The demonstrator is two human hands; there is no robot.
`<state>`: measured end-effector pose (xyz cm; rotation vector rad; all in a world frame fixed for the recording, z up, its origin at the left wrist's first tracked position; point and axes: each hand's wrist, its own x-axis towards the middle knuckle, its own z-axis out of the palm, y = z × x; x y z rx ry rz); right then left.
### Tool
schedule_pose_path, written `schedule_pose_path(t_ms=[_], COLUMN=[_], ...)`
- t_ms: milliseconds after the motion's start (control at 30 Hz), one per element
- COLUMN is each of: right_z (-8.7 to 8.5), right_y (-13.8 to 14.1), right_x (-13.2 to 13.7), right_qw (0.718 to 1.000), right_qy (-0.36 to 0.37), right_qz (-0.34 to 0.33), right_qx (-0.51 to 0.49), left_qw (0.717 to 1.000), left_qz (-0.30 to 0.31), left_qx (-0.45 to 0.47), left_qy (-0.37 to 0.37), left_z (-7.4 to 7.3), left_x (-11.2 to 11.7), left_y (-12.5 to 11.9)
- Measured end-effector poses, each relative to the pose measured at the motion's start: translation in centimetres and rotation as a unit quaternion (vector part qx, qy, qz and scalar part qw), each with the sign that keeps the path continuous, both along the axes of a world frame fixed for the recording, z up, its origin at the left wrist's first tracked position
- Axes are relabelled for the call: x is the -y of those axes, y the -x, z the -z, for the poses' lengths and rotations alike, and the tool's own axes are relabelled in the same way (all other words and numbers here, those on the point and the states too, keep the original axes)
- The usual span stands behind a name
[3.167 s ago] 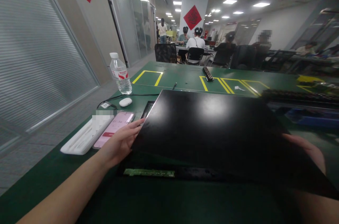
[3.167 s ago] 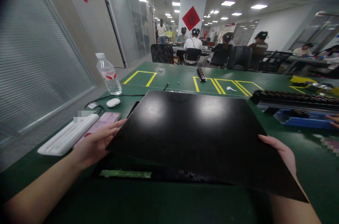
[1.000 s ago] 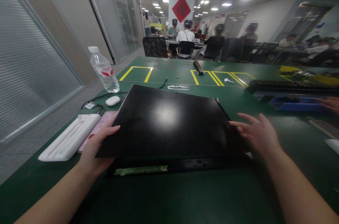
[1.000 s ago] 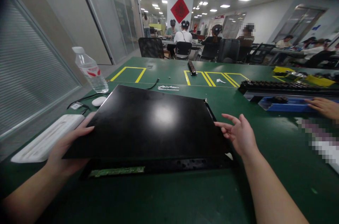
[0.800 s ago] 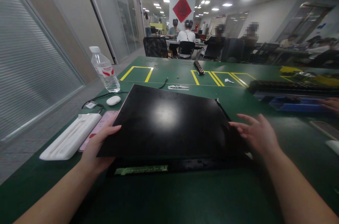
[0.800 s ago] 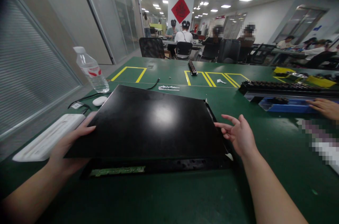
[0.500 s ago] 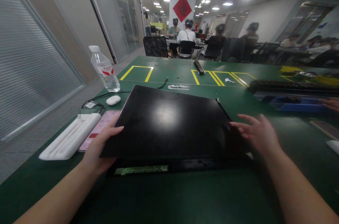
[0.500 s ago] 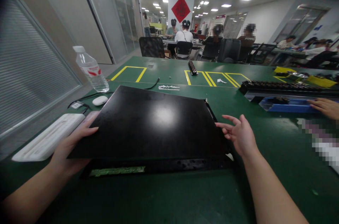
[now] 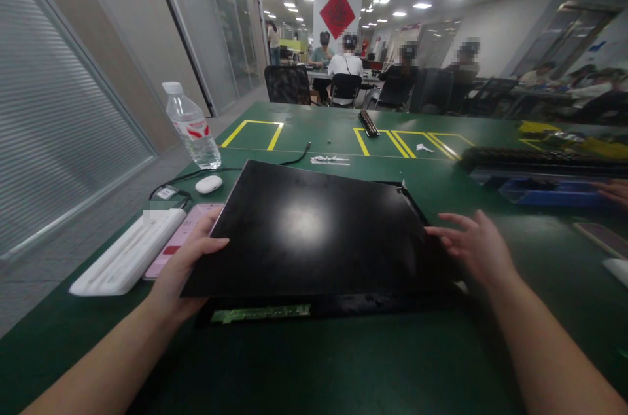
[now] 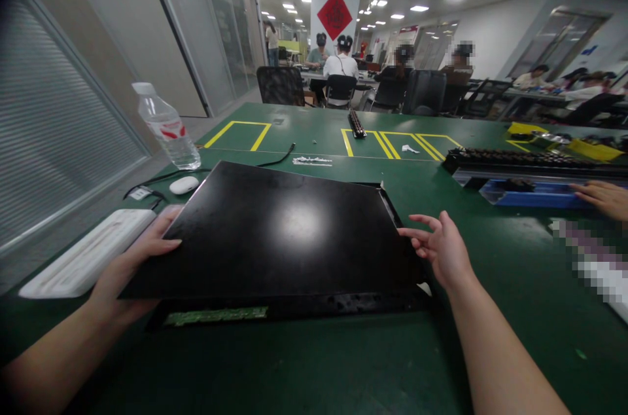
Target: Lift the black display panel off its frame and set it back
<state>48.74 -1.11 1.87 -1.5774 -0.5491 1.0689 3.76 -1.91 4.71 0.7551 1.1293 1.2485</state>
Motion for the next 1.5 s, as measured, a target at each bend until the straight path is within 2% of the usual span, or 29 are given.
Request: schedule_pose_path(t_ms=[300,767,1000,1300,1500], right_z=[0.3,0.1,0.5,1.6,1.7], right_y=[-0.4,-0.3,-0.3,-1.0,-0.8], right_x=[0.1,0.1,0.1,-0.2,-0.2], right_qw=[1.0,1.0,0.998,0.99,0.985], right_qy=[-0.008,-0.007,-0.012,-0.023,-0.019], right_qz=[-0.01,-0.008,-0.019,-0.043,-0.051], right_qx=[0.017,0.028,0.067,0.132,0.165], left_qw=[0.999,0.999,0.999,0.999,0.999], left_qz=[-0.014,0.002,0.011,0.03,0.037], left_qx=[0.011,0.015,0.001,-0.001,-0.009], left_qy=[0.029,0.049,0.038,0.03,0.021], left_z=[-0.1,0.9,1.3,0.7,1.5], left_x=[0.1,-0.4,-0.5,-0.7,-0.8], left_y=[-0.3,-0.2,-0.2,-0.5,-0.2])
